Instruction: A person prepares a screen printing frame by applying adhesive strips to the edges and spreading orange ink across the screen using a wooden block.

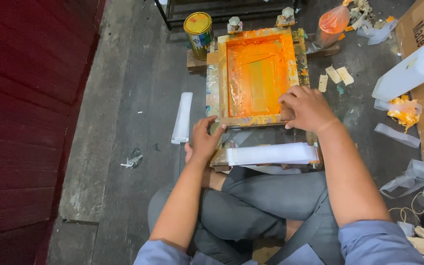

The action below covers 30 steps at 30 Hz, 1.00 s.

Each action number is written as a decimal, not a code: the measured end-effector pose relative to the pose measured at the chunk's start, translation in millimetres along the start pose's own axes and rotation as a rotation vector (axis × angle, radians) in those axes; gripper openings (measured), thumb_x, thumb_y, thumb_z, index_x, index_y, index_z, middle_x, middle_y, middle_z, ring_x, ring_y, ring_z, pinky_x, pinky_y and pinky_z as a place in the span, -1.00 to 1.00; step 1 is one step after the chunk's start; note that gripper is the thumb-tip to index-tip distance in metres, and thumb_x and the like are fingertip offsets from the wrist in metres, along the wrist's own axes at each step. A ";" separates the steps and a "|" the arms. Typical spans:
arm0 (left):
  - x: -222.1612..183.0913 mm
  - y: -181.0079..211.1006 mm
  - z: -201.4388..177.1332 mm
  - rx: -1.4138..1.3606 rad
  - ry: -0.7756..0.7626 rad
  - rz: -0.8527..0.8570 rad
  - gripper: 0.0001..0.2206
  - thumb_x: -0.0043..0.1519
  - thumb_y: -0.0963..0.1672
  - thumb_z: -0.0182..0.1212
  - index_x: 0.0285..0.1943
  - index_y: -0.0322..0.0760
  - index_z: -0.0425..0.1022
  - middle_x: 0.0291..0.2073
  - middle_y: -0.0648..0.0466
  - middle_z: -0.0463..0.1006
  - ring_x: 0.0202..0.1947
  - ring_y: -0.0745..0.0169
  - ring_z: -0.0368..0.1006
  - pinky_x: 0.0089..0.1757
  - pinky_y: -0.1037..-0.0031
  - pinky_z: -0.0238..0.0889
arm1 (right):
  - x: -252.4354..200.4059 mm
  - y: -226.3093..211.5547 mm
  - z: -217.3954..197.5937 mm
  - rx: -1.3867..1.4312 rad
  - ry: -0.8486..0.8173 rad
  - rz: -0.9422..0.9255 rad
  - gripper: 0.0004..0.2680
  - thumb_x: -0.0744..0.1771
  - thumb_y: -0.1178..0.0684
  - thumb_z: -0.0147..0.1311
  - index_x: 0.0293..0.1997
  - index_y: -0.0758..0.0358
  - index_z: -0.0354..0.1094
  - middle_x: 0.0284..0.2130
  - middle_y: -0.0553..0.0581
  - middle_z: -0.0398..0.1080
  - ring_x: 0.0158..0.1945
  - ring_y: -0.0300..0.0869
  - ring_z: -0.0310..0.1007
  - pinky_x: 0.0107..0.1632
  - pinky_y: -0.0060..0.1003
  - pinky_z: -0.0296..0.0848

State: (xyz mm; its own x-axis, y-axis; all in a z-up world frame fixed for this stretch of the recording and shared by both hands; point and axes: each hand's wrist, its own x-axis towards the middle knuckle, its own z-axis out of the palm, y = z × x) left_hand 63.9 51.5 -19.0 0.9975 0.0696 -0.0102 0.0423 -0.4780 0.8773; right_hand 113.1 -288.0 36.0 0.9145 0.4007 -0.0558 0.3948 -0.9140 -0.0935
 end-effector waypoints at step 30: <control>8.7 3.3 8.8 -0.120 0.048 -0.109 -0.74 0.28 0.00 0.28 0.05 -0.12 0.58 -0.11 0.00 0.52 0.10 -0.01 0.35 0.18 0.20 0.14 | 148.1 -34.8 24.7 0.050 0.352 0.075 -0.85 0.36 0.07 0.06 -0.03 -0.15 0.46 -0.21 -0.11 0.48 0.00 -0.08 0.50 0.13 -0.16 0.47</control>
State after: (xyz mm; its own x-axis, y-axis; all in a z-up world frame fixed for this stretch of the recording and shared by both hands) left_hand 73.2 42.8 -20.4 0.9835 0.1582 -0.0876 0.1397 -0.3572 0.9235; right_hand 232.6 -195.3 6.4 0.9186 0.2786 0.2804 0.3288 -0.9323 -0.1509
